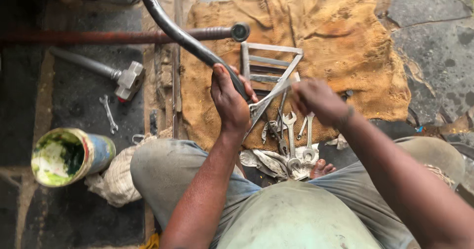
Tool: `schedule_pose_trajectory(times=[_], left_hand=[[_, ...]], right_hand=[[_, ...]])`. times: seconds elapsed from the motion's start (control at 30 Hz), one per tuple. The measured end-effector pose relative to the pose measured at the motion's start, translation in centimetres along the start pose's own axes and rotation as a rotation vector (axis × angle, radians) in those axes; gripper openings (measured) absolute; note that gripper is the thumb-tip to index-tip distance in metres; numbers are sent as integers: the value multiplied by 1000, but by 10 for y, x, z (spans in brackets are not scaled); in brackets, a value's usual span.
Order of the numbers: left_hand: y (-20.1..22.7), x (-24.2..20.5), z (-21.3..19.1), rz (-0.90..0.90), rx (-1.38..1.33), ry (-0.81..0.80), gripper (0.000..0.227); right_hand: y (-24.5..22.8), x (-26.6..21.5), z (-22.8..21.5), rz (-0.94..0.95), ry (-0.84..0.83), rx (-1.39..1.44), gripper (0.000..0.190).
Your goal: The person assembles a metal joint assembly by hand, applying oil from a small bottle, and using a wrench and a hammer to secure parts together on a floor workspace.
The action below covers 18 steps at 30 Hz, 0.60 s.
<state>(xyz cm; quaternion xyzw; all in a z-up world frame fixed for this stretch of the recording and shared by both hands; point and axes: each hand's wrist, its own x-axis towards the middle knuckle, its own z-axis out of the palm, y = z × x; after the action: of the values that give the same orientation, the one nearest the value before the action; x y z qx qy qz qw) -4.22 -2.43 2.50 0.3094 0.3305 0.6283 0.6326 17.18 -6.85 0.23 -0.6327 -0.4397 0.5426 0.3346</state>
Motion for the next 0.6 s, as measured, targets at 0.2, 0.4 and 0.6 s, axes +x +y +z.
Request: schedule_pose_trajectory(times=[0.2,0.4,0.6], left_hand=[[-3,-12,16,-30,256,-130,45],[4,2,7,-15,129,-30,46],[4,9,0,-22,24,-5,46]], right_hand=[[-124,-28,41,-738,104,-262,26],[-103,-129,82,-575,-527,-346,36],[-32,-71,71,-353,-357,-1061,44]])
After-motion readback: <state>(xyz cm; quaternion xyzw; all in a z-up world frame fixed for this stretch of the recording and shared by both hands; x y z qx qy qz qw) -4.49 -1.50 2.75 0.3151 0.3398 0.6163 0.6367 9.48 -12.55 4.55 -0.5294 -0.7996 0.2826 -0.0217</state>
